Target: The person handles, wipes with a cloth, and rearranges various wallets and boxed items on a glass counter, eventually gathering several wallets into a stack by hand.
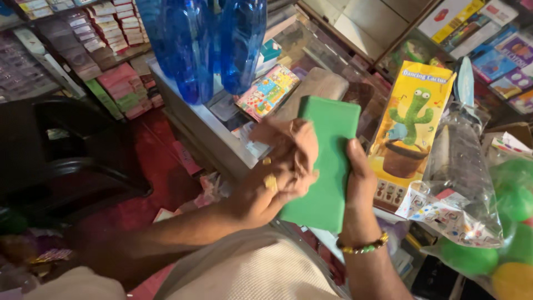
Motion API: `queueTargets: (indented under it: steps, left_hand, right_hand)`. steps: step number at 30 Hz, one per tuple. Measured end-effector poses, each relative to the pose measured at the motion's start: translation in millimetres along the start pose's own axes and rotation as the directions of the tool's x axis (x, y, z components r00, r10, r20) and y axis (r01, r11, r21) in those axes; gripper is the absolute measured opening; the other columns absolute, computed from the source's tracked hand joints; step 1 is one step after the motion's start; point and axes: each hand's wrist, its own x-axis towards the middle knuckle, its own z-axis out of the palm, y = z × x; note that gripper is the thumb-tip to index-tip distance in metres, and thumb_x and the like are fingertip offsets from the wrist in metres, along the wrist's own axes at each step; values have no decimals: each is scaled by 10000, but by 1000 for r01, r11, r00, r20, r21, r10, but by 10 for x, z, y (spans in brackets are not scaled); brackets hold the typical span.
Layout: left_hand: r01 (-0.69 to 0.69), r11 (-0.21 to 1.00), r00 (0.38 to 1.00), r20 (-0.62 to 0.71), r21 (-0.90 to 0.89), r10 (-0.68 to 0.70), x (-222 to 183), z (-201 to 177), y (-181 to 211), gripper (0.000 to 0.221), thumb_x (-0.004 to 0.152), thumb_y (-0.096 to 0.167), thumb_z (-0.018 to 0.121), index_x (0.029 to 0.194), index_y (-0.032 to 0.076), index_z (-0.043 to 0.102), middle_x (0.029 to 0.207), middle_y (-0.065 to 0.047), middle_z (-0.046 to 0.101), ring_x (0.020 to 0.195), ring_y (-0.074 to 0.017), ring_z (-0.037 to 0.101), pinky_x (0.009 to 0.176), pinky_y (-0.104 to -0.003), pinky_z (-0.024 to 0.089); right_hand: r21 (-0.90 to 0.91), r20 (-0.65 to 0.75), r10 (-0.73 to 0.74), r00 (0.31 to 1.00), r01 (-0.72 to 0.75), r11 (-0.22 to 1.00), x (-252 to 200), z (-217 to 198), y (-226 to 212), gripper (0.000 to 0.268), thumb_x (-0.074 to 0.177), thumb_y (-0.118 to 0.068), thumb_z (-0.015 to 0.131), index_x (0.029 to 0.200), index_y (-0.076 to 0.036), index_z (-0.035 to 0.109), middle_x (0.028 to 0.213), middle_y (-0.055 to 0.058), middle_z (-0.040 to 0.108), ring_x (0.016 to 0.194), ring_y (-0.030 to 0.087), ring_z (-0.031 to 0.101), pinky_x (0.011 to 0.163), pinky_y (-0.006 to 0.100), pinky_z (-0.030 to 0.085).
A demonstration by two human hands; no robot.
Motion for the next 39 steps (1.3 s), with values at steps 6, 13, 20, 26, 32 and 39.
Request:
queueTargets:
  steps: [6, 13, 20, 26, 32, 39]
  left_hand:
    - [40, 984, 997, 62, 174, -51, 294, 87, -143, 379, 1019, 142, 584, 1353, -31, 546, 1453, -268, 535, 1324, -455, 539, 1160, -526, 334]
    - [395, 871, 852, -238, -293, -467, 347, 424, -950, 496, 1030, 167, 528, 1501, 46, 425, 1292, -69, 645, 1127, -186, 640, 981, -318, 497]
    - [155, 74, 680, 52, -985, -731, -89, 791, -325, 194, 1143, 188, 516, 1278, 82, 606, 1048, -14, 559, 900, -87, 517, 861, -251, 449]
    - [136, 990, 955, -262, -42, -143, -28, 786, 165, 246, 1135, 121, 547, 1374, 75, 512, 1263, -76, 593, 1166, -171, 588, 1063, -293, 459]
    - [329, 943, 921, -202, -50, -332, -481, 1175, 309, 231, 1131, 57, 472, 1353, 24, 529, 1268, -95, 590, 1208, -203, 574, 1106, -324, 459]
    - [546, 728, 706, -241, -416, -667, 110, 897, -275, 290, 1131, 77, 430, 1360, -22, 575, 1254, -159, 633, 1207, -274, 597, 1081, -364, 493]
  right_hand:
    - [-120, 69, -83, 994, 91, 989, -6, -25, 215, 279, 1078, -117, 555, 1330, -4, 594, 1205, 96, 664, 1055, 169, 652, 942, 321, 539]
    - [-25, -7, -70, 998, 69, 997, -285, 110, 203, 370, 1029, -96, 545, 1384, 8, 553, 1211, 92, 679, 1074, 190, 657, 947, 327, 542]
    - [-466, 9, -432, 902, 386, 796, -399, 143, 163, 718, 1065, -178, 553, 1668, -153, 165, 1332, 111, 566, 1103, 173, 546, 978, 332, 493]
    - [275, 223, 20, 975, -83, 958, -745, 99, 400, 704, 1017, -496, 440, 1547, -39, 361, 1493, 89, 512, 1394, 216, 478, 1181, 365, 342]
    - [205, 158, -47, 986, 13, 979, -469, -360, 161, 670, 1117, -547, 543, 1425, 43, 461, 1305, 197, 541, 1135, 288, 591, 965, 407, 526]
    - [-171, 248, -2, 969, 46, 984, -1099, -50, 393, 871, 893, -472, 671, 1580, -36, 359, 1141, 97, 534, 994, 211, 568, 831, 353, 523]
